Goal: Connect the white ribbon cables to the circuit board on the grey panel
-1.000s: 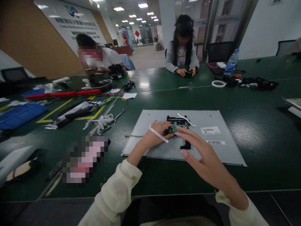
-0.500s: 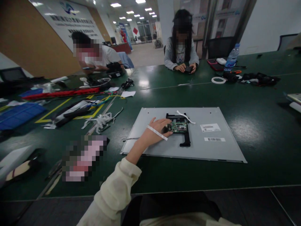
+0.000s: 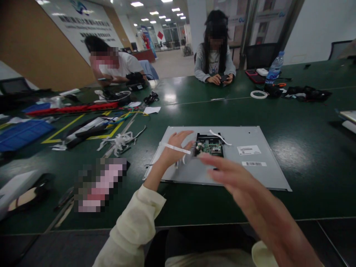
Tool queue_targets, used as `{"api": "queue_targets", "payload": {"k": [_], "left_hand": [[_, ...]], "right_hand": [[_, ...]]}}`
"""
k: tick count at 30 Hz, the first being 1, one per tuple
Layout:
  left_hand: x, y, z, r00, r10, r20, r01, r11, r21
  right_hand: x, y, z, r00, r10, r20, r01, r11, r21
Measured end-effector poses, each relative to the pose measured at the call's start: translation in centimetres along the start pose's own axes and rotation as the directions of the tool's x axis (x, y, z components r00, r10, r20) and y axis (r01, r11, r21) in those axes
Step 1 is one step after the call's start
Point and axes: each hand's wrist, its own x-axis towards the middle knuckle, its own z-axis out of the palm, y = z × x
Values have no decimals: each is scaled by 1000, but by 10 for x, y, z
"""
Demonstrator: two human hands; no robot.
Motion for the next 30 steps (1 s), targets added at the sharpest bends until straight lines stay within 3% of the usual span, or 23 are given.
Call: {"api": "queue_targets", "payload": {"k": [2, 5, 8, 10, 17, 25, 27, 30], "left_hand": [[1, -13, -7, 992, -54, -112, 49, 998, -45], [0, -37, -9, 965, -168, -202, 146, 982, -120], [-3, -54, -5, 953, -250, -173, 225, 962, -154], [-5, -59, -2, 943, -313, -117, 296, 945, -140], [-11, -52, -2, 878, -478, 16, 475, 875, 92], [-15, -43, -8, 832, -553, 46, 525, 812, 256], [-15, -43, -9, 847, -531, -15, 516, 817, 259], [-12, -40, -8, 930, -346, -121, 364, 912, 191]], "right_hand": [[7, 31, 8, 997, 54, 58, -57, 997, 45], [11, 89, 26, 952, 294, 88, -268, 936, -229], [4, 137, 44, 882, 472, -2, -396, 737, -548], [-2, 156, 52, 857, 515, -9, -393, 641, -660], [-12, 166, 57, 902, 430, 27, -237, 549, -802], [-17, 170, 56, 946, 321, 51, -141, 547, -825], [-17, 171, 56, 945, 321, 63, -134, 555, -821], [-17, 171, 56, 943, 323, 82, -126, 574, -809]]}}
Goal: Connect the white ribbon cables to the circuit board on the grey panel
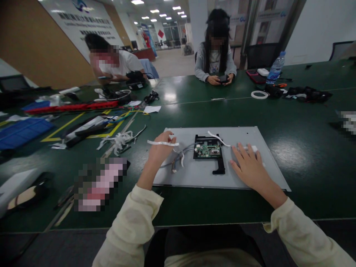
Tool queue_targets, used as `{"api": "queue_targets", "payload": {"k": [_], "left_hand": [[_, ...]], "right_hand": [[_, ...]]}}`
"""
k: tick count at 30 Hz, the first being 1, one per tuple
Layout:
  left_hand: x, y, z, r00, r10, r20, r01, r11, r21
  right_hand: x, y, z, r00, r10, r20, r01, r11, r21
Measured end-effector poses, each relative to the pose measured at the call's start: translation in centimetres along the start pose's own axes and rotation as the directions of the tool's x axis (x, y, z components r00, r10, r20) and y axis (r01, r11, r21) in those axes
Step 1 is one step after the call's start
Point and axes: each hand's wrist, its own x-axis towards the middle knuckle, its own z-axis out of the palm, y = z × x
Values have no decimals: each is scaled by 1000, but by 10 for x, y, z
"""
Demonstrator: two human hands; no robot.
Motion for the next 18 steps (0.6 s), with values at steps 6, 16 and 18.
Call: {"api": "queue_targets", "payload": {"k": [6, 16, 18], "left_hand": [[-4, 27, -3, 879, 476, 29, -445, 841, -309], [-19, 49, 11, 750, 593, 293, -513, 801, -307], [-18, 47, 12, 753, 579, 312, -499, 812, -302]], "right_hand": [[-1, -4, -1, 1000, -25, -10, 25, 1000, 11], [1, -3, 1, 999, -38, 6, 38, 997, 64], [3, -6, -2, 1000, -14, 12, 13, 992, 124]]}}
